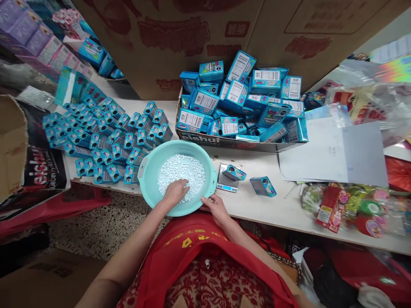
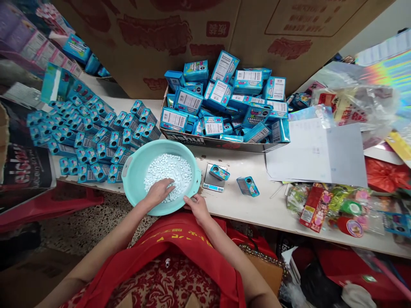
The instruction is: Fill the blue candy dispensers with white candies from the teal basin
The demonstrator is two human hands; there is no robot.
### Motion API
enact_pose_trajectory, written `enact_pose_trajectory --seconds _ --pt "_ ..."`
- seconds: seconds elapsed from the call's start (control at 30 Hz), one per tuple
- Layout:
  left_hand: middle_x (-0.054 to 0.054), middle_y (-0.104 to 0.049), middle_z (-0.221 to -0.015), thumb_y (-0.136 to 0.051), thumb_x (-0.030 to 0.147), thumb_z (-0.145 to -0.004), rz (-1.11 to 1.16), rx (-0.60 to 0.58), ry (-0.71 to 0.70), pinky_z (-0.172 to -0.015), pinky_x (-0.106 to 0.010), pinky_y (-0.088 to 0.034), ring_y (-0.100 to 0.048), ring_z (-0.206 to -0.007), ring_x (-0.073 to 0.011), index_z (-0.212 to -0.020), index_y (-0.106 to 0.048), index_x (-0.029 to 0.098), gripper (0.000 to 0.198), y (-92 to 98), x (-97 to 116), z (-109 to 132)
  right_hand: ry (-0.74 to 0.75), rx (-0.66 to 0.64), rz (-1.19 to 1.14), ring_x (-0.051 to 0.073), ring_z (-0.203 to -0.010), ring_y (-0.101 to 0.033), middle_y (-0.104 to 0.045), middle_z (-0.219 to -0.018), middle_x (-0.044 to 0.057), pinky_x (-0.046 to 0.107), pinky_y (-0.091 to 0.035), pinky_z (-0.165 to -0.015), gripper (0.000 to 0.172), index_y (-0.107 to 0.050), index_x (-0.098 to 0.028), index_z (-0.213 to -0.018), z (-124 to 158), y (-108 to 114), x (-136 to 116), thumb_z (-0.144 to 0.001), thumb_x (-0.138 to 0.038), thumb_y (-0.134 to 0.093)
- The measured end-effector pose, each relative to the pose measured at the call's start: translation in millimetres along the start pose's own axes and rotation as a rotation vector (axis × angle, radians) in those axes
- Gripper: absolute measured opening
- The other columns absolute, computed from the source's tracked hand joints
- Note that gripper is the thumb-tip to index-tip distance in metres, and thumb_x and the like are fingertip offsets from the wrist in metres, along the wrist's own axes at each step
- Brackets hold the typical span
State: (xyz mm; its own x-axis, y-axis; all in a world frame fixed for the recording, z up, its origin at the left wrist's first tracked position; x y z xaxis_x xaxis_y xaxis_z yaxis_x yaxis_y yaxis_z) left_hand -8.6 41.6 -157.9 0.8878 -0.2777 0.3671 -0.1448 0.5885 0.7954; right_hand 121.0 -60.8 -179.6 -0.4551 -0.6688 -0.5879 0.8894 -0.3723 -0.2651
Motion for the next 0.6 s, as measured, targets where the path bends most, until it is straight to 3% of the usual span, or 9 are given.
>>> enact_pose_trajectory --seconds 0.23,0.47,0.6 --pt "-0.011 -0.063 -0.112 -0.04 0.033 -0.093 0.008 0.003 -0.012 -0.086 -0.033 -0.041 -0.058 -0.104 -0.0251 -0.119 -0.056 0.017 0.035 -1.1 2.9 2.7 -0.021 0.011 -0.068 0.015 -0.063 -0.063 -0.064 -0.07 -0.003 0.035 -0.054 -0.069 0.042 -0.059 -0.019 -0.075 0.5 5.3 -1.2 -0.051 -0.043 -0.083" --pt "-0.012 -0.063 -0.111 -0.041 0.032 -0.092 0.02 0.008 -0.01 -0.085 -0.034 -0.041 -0.059 -0.103 -0.0256 -0.119 -0.056 0.016 0.035 -4.1 0.5 3.1 0.017 -0.036 0.057 0.017 -0.063 -0.062 -0.064 -0.068 -0.001 0.034 -0.052 -0.066 0.048 -0.059 -0.019 -0.076 0.5 9.3 -7.1 -0.052 -0.055 -0.079" --pt "-0.012 -0.063 -0.111 -0.04 0.032 -0.092 0.036 0.005 -0.016 -0.086 -0.034 -0.041 -0.058 -0.103 -0.0257 -0.119 -0.056 0.016 0.034 -5.3 1.6 3.0 0.187 0.159 0.235 0.016 -0.062 -0.058 -0.061 -0.066 0.002 0.031 -0.049 -0.061 0.053 -0.057 -0.018 -0.064 3.4 42.7 -35.7 -0.058 -0.07 -0.066"
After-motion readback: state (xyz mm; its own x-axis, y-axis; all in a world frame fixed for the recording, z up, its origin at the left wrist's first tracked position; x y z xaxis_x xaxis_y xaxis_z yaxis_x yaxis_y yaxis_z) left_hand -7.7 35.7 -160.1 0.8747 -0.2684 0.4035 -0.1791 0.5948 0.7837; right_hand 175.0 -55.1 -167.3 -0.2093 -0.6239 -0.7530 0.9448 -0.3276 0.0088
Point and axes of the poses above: each hand's wrist, its own z-axis away from the middle knuckle, its own y-axis out of the back of the hand, x = y × z, the point moved 10 cm from there along -z, towards the middle knuckle
